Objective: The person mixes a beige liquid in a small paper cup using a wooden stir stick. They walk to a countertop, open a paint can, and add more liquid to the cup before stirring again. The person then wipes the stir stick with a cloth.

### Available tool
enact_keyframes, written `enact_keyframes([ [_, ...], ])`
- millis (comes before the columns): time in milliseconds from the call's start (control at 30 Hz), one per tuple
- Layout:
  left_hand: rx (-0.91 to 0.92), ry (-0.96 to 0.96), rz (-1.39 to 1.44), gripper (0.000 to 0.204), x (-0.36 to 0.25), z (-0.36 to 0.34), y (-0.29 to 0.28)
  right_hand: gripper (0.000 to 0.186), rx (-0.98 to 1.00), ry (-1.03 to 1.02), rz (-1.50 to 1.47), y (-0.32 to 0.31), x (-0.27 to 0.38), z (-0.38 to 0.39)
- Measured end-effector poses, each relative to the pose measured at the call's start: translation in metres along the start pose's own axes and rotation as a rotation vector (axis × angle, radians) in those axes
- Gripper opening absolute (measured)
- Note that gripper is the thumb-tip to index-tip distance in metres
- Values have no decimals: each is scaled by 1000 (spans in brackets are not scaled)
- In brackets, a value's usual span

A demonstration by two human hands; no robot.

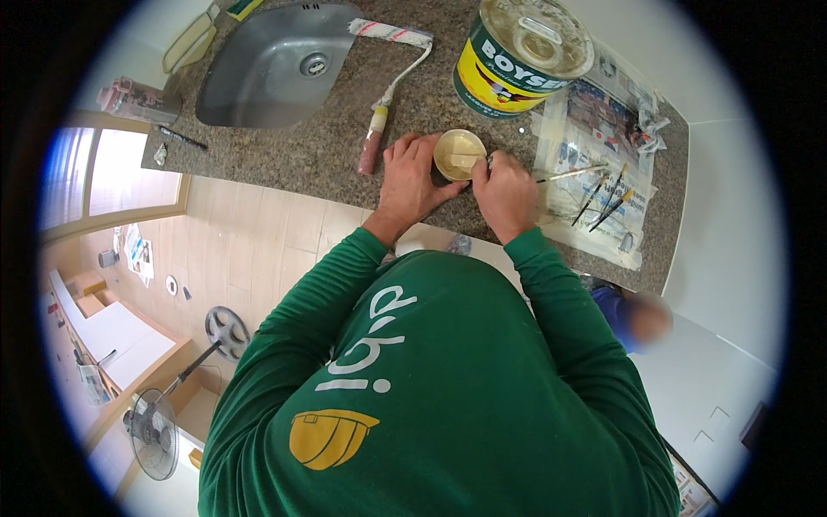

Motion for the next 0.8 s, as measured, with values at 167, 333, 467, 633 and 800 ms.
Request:
enact_keyframes([
  [167, 31, -16, -3, 90, -1, 0, -3, 35, 83, 57, 20, -14, 2, -7],
  [333, 5, 5, -20, 90, 0, 0, 1, 38, 74, 158, 0, -21, 3, -7],
  [467, 2, 6, -9, 90, 2, 0, 1, 39, 138, 183, -34, -17, 0, -18],
  [633, 0, 11, -17, 91, 2, 0, 2, 42, 135, 191, -136, -15, -10, -14],
  [800, 10, 8, -31, 91, 2, 0, 2, 41, 151, 174, -38, 0, -4, 0],
])
Point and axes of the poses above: each hand's wrist, its own z-axis away from the middle knuckle, its own y-axis out of the palm, x = y × z, the point moved 2 cm from there along -z, towards the middle knuckle, and after that the axes turned 7 degrees about y, right-handed, at the moved point
